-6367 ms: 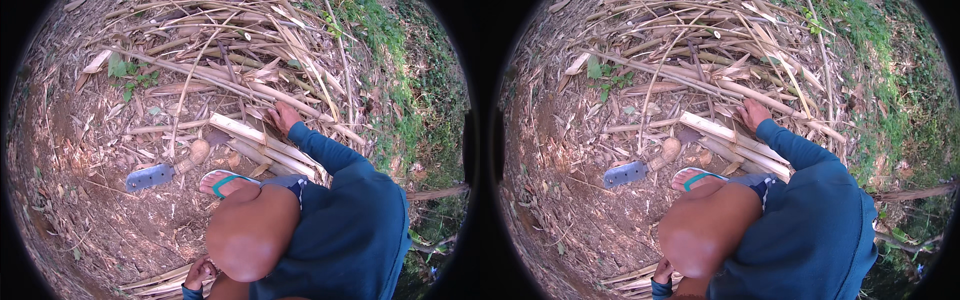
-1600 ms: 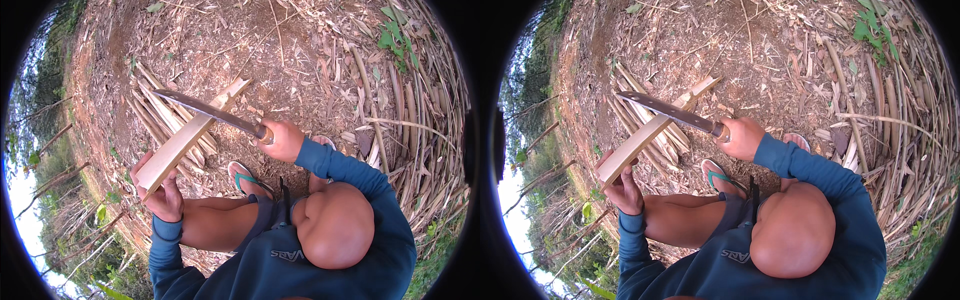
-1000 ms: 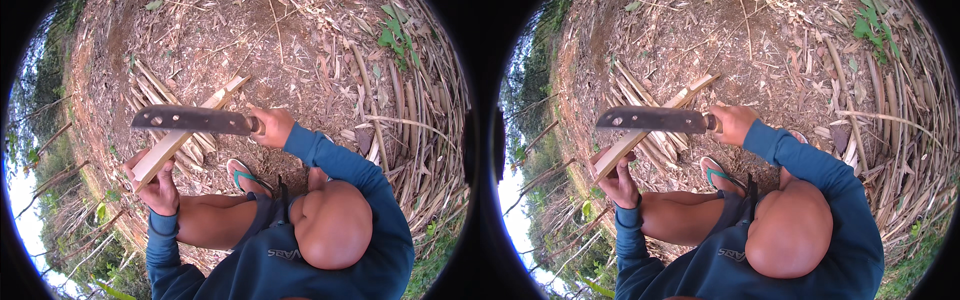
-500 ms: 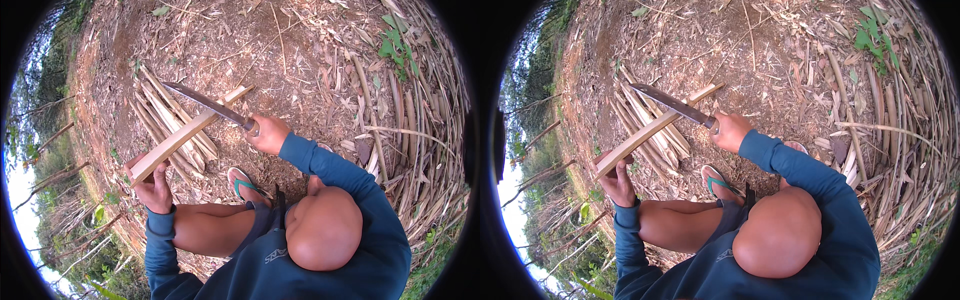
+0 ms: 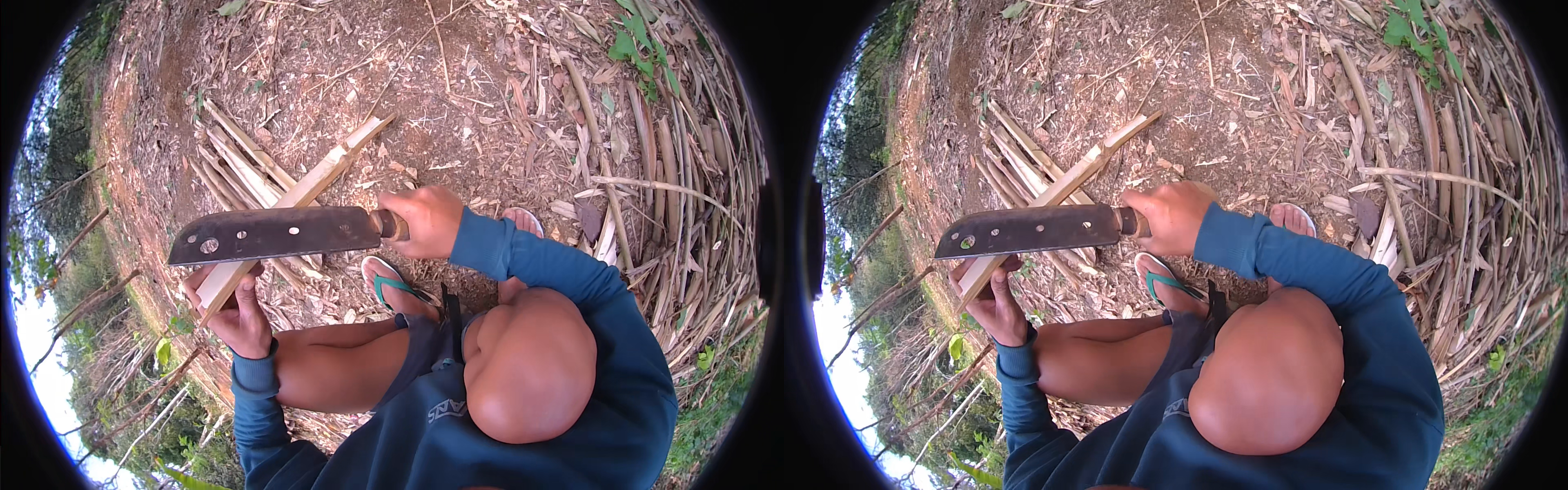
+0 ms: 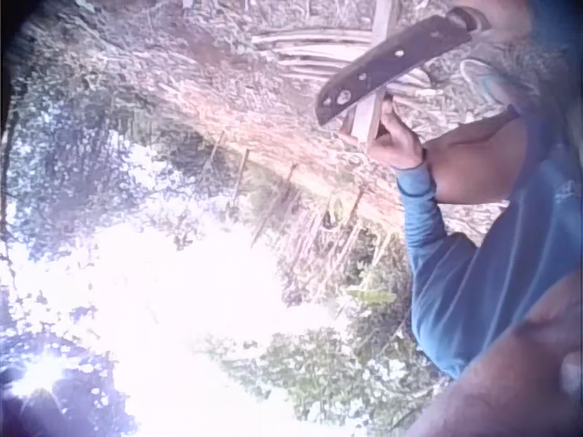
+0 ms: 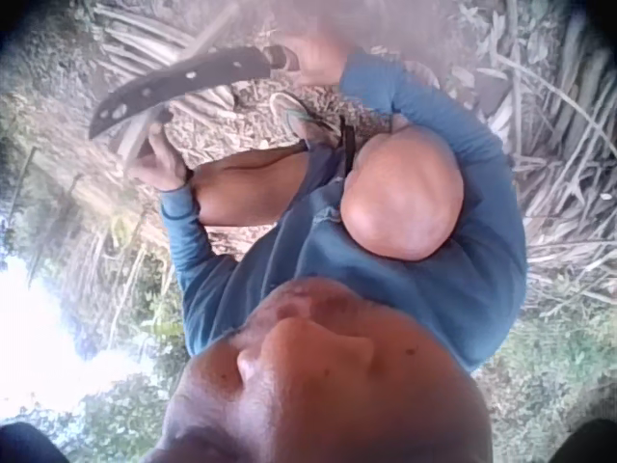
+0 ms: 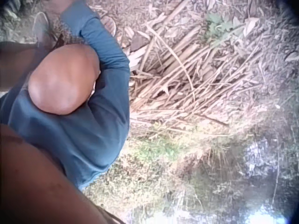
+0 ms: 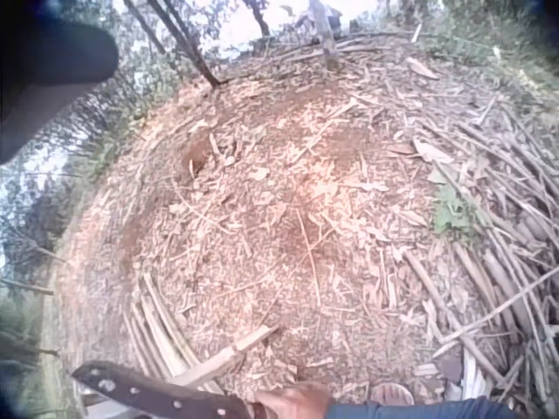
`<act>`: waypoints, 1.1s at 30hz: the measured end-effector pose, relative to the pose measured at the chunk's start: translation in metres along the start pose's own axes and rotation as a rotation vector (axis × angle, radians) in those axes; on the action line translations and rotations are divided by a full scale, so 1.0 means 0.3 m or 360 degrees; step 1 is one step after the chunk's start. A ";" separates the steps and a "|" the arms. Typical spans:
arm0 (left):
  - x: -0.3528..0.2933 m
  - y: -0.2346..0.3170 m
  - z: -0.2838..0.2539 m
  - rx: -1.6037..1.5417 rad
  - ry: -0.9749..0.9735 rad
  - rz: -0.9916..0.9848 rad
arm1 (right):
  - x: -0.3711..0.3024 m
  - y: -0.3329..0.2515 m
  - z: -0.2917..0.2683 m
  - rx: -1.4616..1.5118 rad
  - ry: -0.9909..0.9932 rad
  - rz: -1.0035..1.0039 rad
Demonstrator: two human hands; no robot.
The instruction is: The person sits on the ground and uses a machete to split and chop bamboo stalks into smaller pieces. They repeatedly pick up bamboo, position it, and strike it with the machete to divide it, then arrange the cut pieces on the ground.
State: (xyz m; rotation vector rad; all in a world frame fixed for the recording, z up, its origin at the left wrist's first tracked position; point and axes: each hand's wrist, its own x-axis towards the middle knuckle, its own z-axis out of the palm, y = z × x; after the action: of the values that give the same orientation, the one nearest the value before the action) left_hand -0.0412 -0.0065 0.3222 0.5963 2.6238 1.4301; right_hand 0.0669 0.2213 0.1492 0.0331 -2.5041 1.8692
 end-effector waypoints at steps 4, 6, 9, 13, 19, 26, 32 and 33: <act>0.017 -0.016 0.000 0.0220 -0.0072 0.0121 | 0.069 0.368 -0.003 -0.0226 0.0183 0.1020; 0.002 -0.038 -0.007 0.0362 -0.0069 0.0306 | -0.019 0.406 -0.016 -0.0114 0.0050 0.1033; 0.010 0.015 0.032 0.0254 -0.0015 0.0134 | -0.077 0.146 -0.033 0.0084 0.0000 0.0644; 0.058 -0.007 0.022 0.0209 -0.0015 0.0209 | 0.005 0.110 -0.005 0.0037 0.0089 0.0228; 0.071 -0.049 -0.019 0.0211 0.0090 0.0049 | 0.025 0.134 -0.008 0.0097 0.0041 0.0651; 0.078 -0.066 -0.035 0.0136 0.0000 0.0035 | 0.050 0.304 0.013 -0.0047 0.0138 0.0820; 0.053 -0.067 -0.037 0.0198 0.0043 0.0048 | -0.022 0.141 0.068 -0.0017 0.0020 0.0453; 0.061 -0.067 -0.038 0.0194 0.0024 0.0006 | -0.016 0.188 0.069 -0.0117 0.0097 0.0551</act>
State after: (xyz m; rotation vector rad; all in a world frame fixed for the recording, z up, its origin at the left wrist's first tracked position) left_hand -0.0670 -0.0181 0.3137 0.6050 2.7382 1.2872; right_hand 0.0703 0.2174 0.0891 -0.4805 -2.6712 1.8458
